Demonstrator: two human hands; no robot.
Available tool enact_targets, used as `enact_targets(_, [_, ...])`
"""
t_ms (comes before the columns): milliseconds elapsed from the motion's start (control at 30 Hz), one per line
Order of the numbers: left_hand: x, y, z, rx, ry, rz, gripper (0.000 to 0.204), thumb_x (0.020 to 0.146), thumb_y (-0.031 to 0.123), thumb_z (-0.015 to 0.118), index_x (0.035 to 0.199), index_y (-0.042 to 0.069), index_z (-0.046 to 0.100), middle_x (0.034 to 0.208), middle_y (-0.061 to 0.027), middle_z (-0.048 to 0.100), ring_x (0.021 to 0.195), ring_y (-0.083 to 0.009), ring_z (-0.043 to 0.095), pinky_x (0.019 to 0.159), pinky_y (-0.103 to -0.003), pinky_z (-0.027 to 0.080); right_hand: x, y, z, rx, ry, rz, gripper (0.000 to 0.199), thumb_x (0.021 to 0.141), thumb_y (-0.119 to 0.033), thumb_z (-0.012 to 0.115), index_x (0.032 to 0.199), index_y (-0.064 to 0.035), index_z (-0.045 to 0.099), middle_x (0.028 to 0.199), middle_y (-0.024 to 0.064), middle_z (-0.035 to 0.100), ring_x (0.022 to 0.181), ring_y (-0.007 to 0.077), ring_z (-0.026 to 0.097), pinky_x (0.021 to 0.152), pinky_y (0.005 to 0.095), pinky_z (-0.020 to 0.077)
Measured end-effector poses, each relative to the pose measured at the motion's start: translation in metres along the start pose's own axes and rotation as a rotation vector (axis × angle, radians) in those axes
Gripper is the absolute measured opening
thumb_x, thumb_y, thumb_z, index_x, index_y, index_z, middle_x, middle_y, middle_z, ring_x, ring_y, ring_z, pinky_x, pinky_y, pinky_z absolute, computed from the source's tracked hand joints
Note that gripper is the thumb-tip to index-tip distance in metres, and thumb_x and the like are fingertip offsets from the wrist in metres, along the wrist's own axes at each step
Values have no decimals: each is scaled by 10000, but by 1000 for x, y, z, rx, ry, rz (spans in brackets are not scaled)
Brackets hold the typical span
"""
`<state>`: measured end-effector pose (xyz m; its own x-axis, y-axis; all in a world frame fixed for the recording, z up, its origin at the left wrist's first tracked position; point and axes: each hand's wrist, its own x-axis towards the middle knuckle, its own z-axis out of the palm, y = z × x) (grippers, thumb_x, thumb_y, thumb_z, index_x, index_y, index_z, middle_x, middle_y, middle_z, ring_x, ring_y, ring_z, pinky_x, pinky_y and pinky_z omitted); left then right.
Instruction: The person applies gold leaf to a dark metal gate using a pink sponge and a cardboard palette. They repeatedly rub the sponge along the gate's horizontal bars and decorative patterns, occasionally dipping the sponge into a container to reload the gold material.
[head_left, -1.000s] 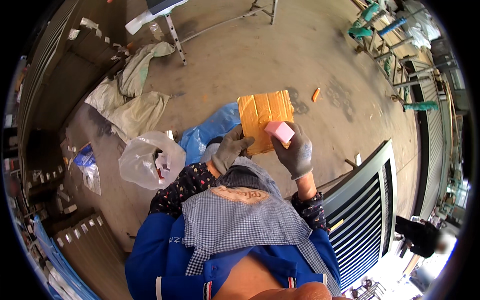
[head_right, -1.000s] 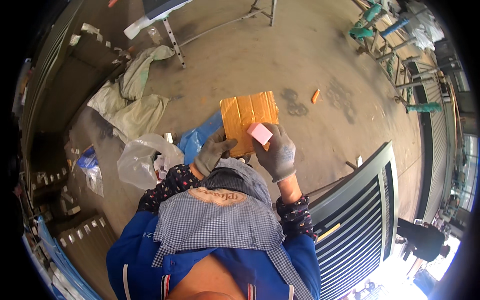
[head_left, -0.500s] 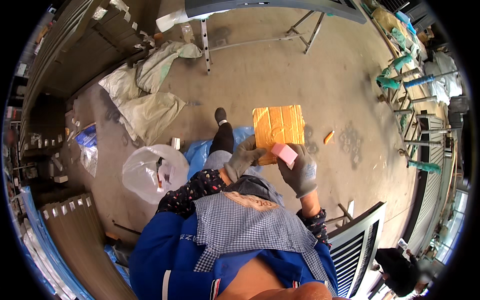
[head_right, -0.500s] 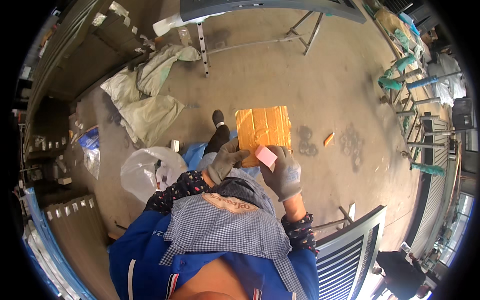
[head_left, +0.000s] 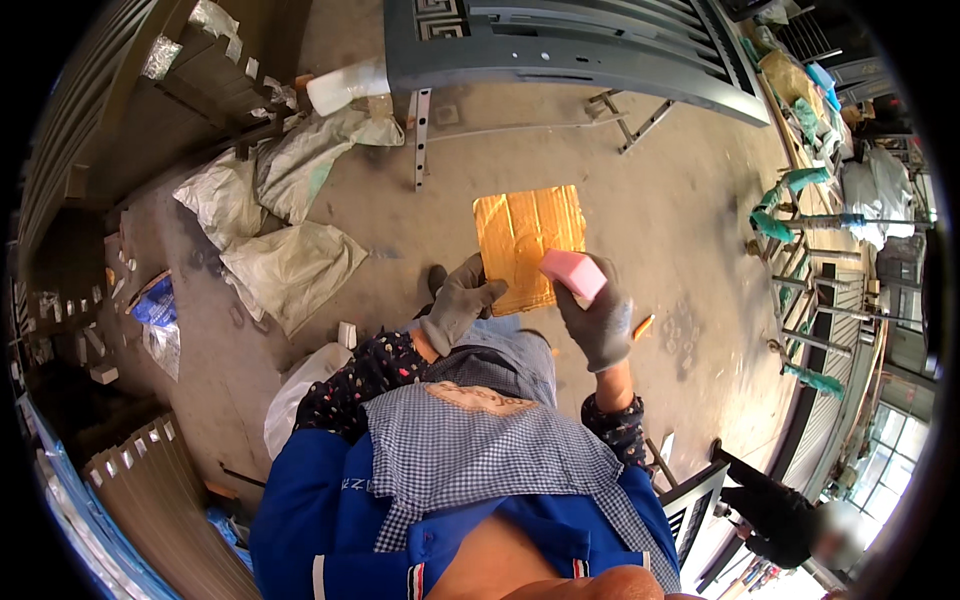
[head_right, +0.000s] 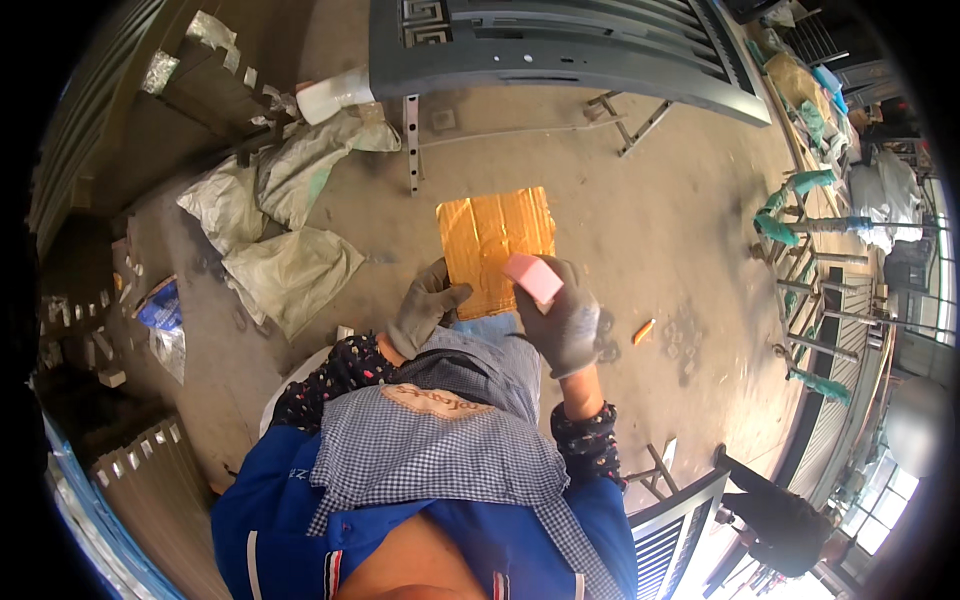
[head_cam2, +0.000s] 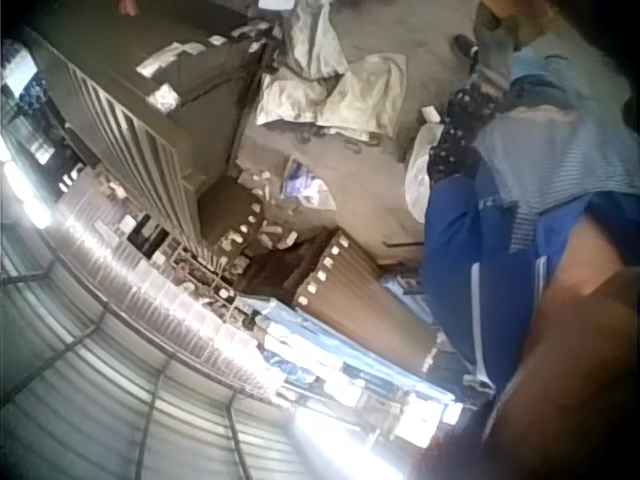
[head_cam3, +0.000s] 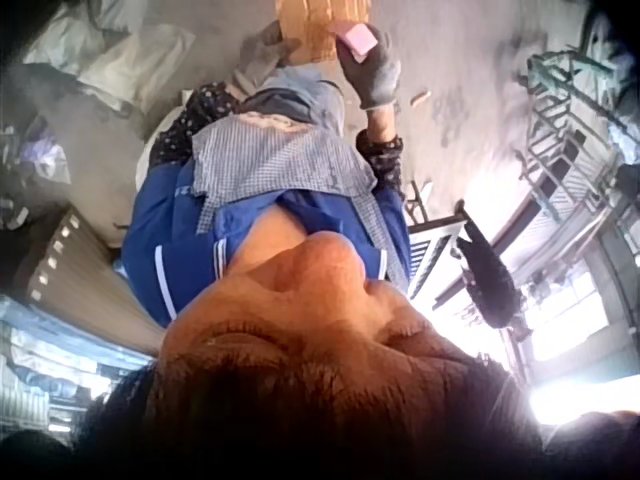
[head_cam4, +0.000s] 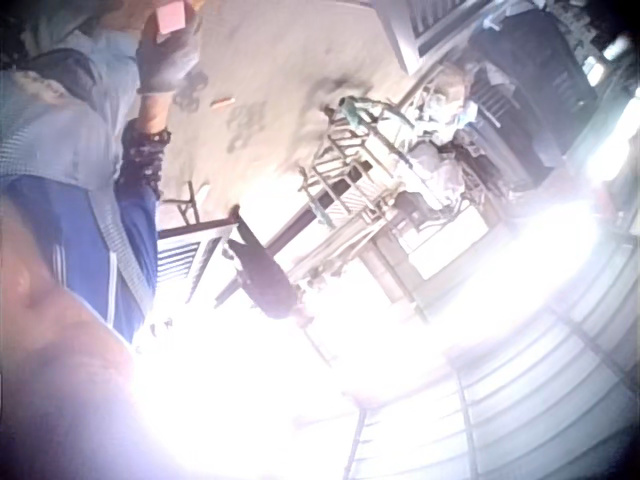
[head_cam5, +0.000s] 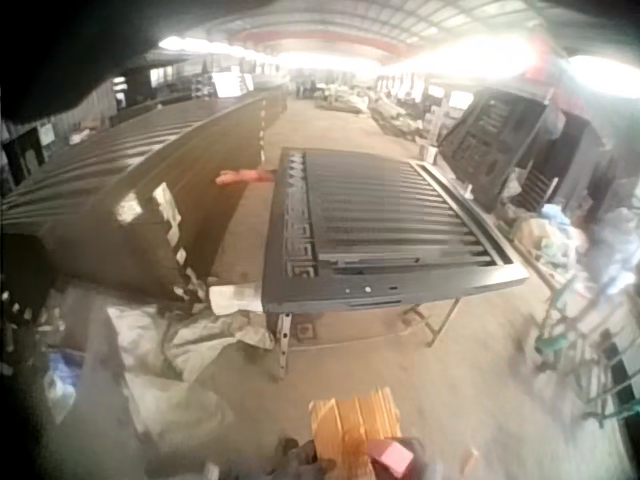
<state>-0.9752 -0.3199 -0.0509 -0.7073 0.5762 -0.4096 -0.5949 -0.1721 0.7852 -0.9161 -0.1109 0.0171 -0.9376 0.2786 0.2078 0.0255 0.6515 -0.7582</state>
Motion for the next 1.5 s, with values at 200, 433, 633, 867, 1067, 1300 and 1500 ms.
enact_targets(200, [41,55,-19,-110,104,38,513,949,199,728,1400,27,553,1072,9,700,697,-11,526,582,-174,404,75,-15,34,-98,-191,-132,306,817,-160,772,1096,-96,665,1006,129,693,881,356,698,746,417,567])
enact_targets(433, [116,96,-44,-102,179,46,419,964,150,681,1356,38,586,1047,18,694,656,1,512,541,-165,376,174,-6,63,-68,-180,-162,323,808,-161,777,1104,-93,666,1021,136,699,888,366,696,754,437,564])
enact_targets(633, [204,158,-60,68,202,64,332,974,173,675,1280,48,638,963,17,704,635,-16,514,564,-184,406,277,33,70,62,-144,-88,329,789,-147,783,1095,-84,681,994,151,685,889,380,682,765,422,562])
enact_targets(867, [316,236,-35,-62,177,117,380,958,157,708,1307,46,608,1010,16,692,636,0,519,557,-153,421,401,106,58,938,-6,247,382,883,-90,767,1233,4,646,1042,25,716,897,69,645,728,254,531])
enact_targets(1067, [372,250,-70,-110,232,136,380,935,138,742,1285,49,623,1004,29,681,610,12,516,489,-138,394,506,238,25,809,380,358,287,907,-82,755,1158,14,654,968,17,685,844,77,613,741,238,511])
enact_targets(1300, [397,286,-91,-98,402,132,312,952,92,693,1256,61,633,1024,38,668,645,24,527,499,-105,404,574,350,-2,210,522,419,373,824,-244,831,1075,-6,691,869,54,719,770,125,663,734,285,535])
enact_targets(1500, [413,308,-110,63,470,169,267,963,137,670,1215,59,633,990,46,636,631,23,450,495,-127,333,610,374,-11,-49,523,412,384,797,-286,816,1071,-44,696,917,102,741,818,234,731,781,347,563])
